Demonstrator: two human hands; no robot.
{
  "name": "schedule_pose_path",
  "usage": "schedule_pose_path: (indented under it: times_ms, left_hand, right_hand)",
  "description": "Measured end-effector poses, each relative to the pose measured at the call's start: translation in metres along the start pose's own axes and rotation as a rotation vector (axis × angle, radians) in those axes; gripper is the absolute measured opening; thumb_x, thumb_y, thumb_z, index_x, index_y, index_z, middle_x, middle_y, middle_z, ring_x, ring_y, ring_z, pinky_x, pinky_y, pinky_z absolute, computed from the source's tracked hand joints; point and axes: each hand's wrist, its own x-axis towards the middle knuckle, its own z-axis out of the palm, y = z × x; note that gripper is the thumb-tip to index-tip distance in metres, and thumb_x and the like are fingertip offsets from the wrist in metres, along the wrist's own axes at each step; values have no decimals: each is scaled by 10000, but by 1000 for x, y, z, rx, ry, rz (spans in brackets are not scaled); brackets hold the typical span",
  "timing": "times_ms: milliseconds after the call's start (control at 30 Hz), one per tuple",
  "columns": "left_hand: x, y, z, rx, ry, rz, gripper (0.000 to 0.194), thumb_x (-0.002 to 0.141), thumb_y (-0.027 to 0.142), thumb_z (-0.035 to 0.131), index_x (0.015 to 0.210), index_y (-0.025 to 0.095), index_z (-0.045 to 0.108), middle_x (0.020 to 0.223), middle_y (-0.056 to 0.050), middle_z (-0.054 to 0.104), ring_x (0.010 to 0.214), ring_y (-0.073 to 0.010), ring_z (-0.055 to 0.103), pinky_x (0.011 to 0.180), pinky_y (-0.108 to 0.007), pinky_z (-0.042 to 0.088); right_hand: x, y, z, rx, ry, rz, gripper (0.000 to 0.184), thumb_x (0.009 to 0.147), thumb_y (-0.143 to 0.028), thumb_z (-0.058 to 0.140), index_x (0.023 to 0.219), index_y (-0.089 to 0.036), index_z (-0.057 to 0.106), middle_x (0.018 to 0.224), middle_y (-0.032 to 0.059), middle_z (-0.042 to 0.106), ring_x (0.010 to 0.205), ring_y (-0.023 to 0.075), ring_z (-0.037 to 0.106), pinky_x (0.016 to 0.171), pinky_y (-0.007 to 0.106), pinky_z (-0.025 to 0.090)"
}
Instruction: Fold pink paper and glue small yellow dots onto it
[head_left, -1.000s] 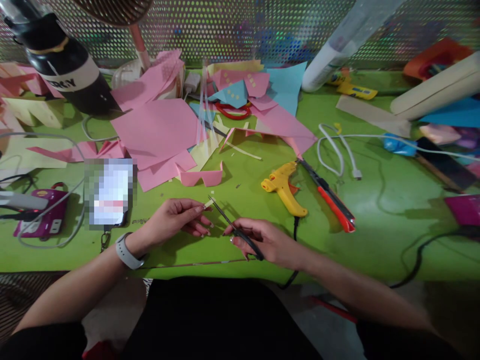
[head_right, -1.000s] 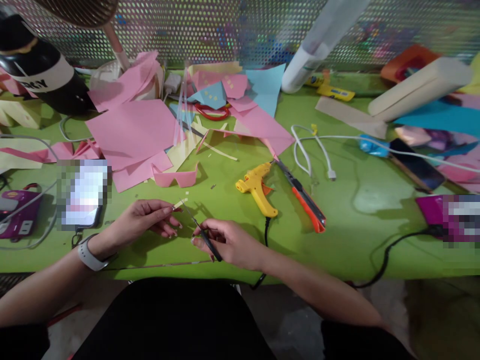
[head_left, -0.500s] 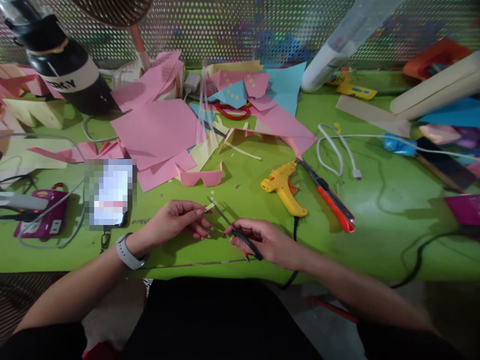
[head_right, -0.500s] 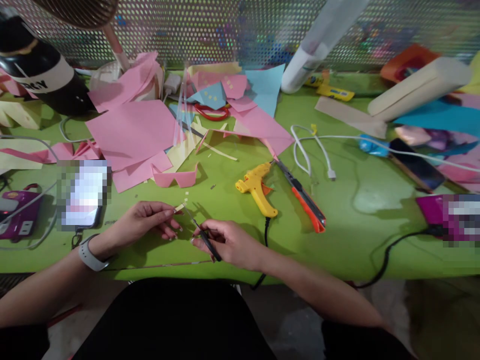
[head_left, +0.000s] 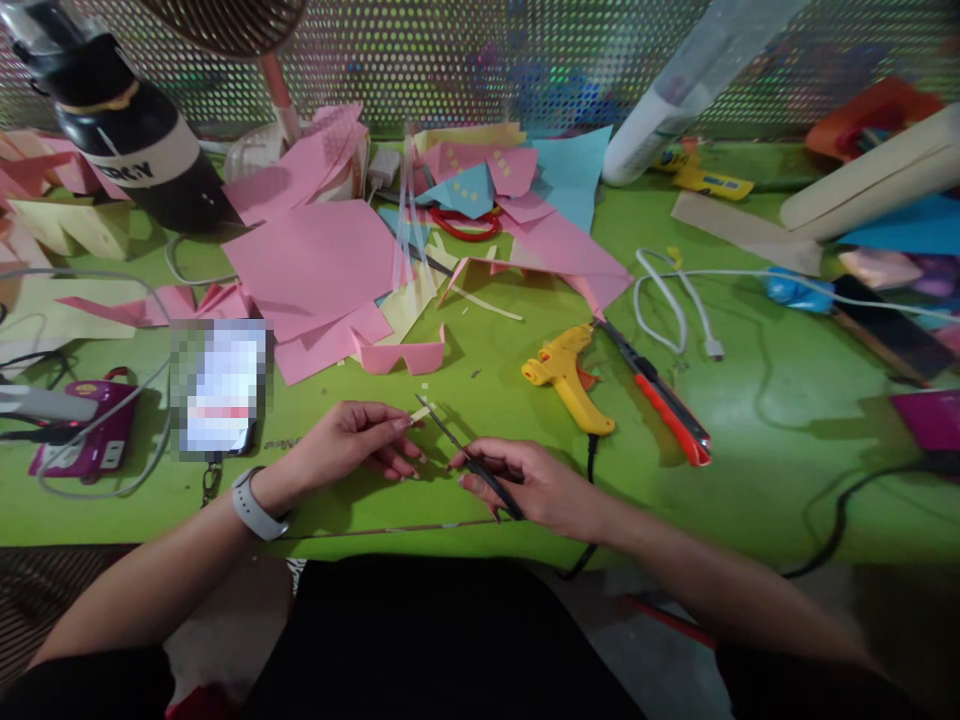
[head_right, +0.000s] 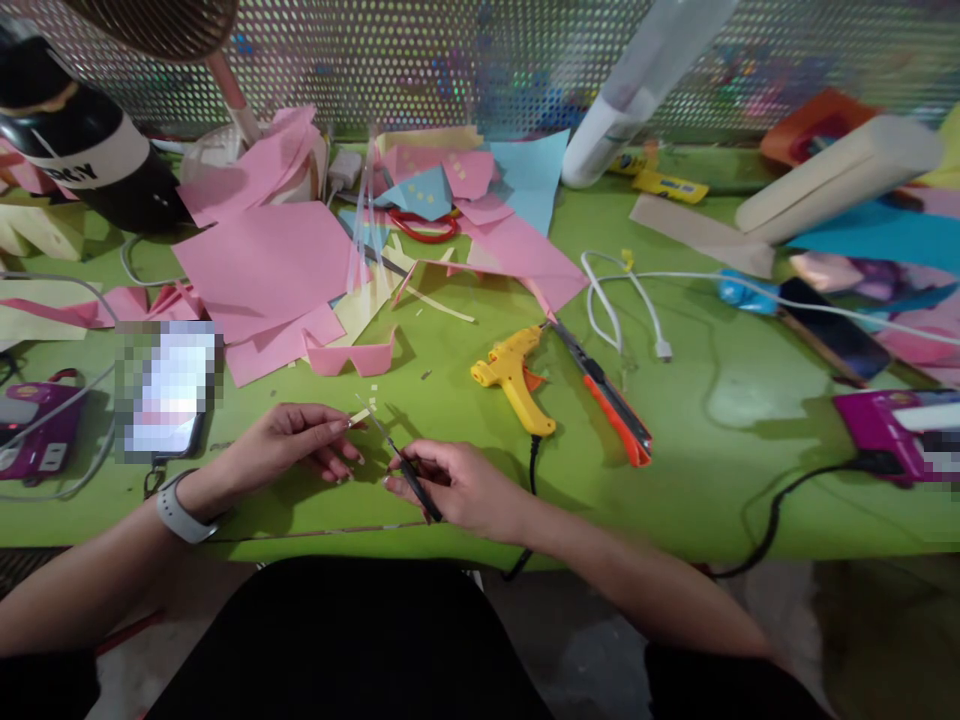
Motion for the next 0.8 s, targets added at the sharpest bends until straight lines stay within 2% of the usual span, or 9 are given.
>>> schedule_pose_path:
  times_ms: [133,267,533,800]
  left_hand:
    - [0,0,-1,11,7,-12,206,883,320,689,926,118,675,849,-81,769,662,-127,732,606,-204,587]
    - [-1,2,-2,10,21,-15,220,876,328,700,937,118,672,841,-74,768,662,-127,732,606,-201,590]
    - [-2,2,-1,-21,127,40,286,861,373,719,985,121,666,869,-78,770,651,-116,720,627,-210,596]
    - [0,-4,0,-74,52,20,290,874,311,713,1080,110,675,868,-89,769,671,-137,729,658,-252,607]
  right_hand:
    - [1,1,0,3,24,3,467,713,-601,744,896,-192,613,702,-38,521,586,87,412,521,229,366]
    - [1,4,-2,20,26,-1,467,716,-602,741,872,-185,601,682,-43,504,580,85,411,537,233,408]
    - [-2,7,-3,21,-21,16,423,759,-545,729,949,-193,592,662,-52,478,576,92,466,542,234,430]
    - [-3,2,-1,-14,-51,17,420,770,-552,706,936,-187,581,665,-44,504,578,103,499,555,254,426]
